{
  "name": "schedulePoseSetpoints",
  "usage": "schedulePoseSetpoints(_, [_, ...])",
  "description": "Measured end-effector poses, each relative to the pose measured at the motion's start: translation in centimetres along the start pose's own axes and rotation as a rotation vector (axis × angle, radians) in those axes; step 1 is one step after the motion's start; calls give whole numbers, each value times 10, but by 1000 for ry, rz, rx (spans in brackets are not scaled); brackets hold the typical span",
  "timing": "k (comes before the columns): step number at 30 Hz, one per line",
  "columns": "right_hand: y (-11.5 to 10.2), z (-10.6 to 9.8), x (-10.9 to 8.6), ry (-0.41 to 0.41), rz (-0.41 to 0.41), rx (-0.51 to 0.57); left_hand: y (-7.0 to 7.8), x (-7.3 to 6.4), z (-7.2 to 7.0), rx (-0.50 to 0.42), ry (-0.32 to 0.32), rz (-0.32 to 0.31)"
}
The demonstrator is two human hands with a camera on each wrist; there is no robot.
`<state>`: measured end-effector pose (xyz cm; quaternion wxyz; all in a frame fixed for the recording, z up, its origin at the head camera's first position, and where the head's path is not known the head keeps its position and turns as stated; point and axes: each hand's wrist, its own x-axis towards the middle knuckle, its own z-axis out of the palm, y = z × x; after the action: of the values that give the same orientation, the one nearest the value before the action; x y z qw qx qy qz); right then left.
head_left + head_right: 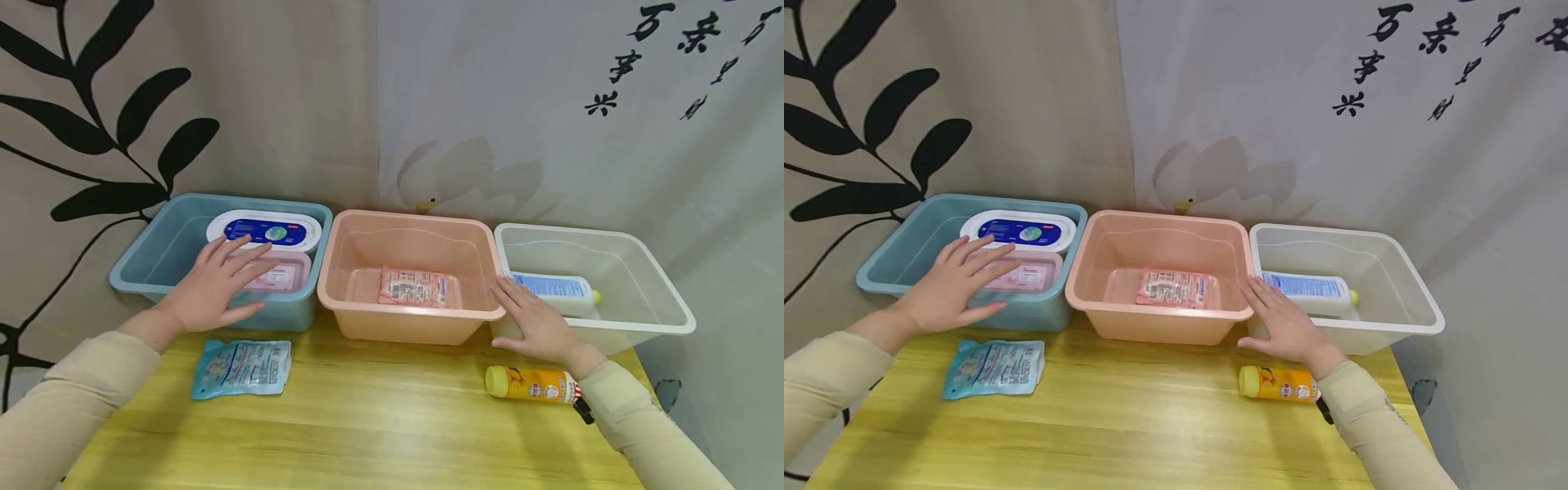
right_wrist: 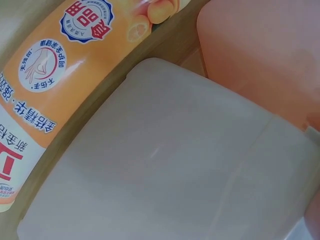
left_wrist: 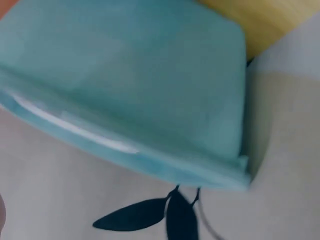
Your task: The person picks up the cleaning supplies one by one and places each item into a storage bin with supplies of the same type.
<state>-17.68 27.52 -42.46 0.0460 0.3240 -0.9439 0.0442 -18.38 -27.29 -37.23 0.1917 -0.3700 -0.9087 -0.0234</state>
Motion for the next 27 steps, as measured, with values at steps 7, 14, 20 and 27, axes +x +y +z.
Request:
schedulePoseSetpoints(7, [-1, -2, -1, -14, 27, 9, 9, -22, 14, 8, 132, 94])
schedulePoseSetpoints(14, [-1, -2, 0, -28, 31, 3, 18, -44, 26, -1, 148, 148])
schedulePoseSetpoints(20, [-1, -1, 0, -24, 30, 8, 31, -64, 41, -30, 158, 161])
schedulePoseSetpoints(27, [-2, -2, -1, -11, 19, -7, 44, -82, 57, -69, 128, 141])
